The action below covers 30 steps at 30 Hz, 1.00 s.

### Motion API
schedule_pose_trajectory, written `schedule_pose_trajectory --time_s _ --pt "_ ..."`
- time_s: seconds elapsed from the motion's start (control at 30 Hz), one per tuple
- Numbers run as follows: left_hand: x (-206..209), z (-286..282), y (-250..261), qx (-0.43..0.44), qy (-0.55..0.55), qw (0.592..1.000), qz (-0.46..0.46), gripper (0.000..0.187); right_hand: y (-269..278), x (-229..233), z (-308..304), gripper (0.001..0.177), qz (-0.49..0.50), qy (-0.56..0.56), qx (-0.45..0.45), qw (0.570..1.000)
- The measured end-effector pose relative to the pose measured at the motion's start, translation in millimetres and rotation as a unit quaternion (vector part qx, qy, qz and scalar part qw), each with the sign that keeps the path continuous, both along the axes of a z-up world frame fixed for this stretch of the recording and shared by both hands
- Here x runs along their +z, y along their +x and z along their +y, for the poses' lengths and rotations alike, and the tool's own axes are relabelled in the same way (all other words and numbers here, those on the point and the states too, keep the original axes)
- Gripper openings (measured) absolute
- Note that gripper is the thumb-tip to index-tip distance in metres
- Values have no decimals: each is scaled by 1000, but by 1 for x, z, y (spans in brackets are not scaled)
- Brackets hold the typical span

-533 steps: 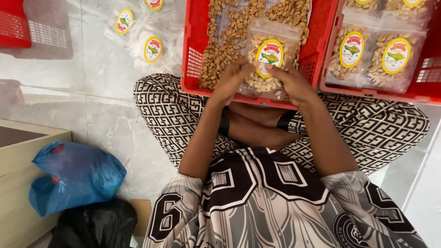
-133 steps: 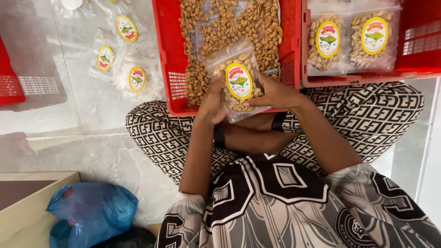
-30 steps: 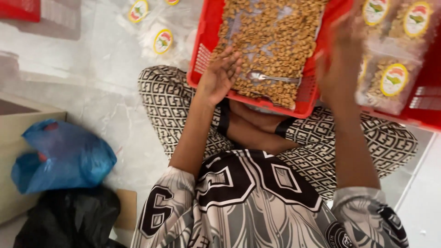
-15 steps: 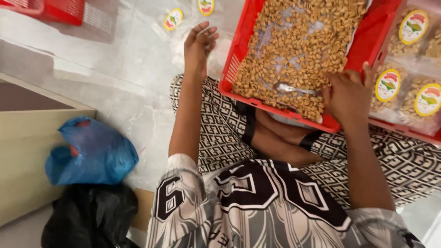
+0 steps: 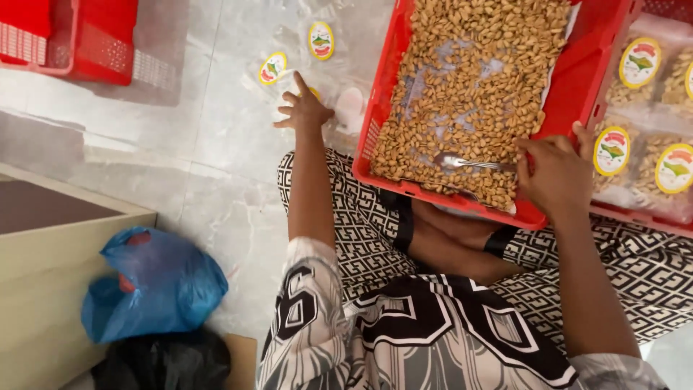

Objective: A person is manually filling small plastic bags with peanuts from a large red crate while sitting on the floor.

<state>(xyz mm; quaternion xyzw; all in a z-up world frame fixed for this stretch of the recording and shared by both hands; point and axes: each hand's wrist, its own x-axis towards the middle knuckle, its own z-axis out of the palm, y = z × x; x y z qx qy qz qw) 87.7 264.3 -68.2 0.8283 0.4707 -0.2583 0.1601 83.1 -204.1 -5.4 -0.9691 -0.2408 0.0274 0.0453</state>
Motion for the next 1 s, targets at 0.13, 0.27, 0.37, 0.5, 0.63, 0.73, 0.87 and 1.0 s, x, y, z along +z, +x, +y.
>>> schedule_pose_trajectory --time_s 0.13,0.27,0.37,0.5,0.63,0.73,0.87,1.0 --pt "6 -7 -20 23 69 986 -149 141 -1 -2 -1 30 -42 3 14 999" --pt "27 -33 -35 -2 108 863 -494 144 -2 0 1 31 -26 -11 10 1000" --pt "75 -95 -48 -8 -76 823 -564 135 0 -1 0 30 -21 3 6 1000" --pt "21 -183 -55 -377 -74 697 -605 89 -5 -11 -9 24 -56 142 14 988" --pt "3 -204 -47 -493 38 660 -566 113 -21 23 18 22 50 416 -70 905" --pt "3 -204 -45 -451 70 678 -576 118 -34 24 52 18 55 528 -36 847" --pt "9 -207 -49 -446 74 706 -545 126 -38 4 74 14 110 571 -61 812" --pt "24 -207 -52 -448 25 717 -533 129 -37 -10 76 11 95 591 -82 797"
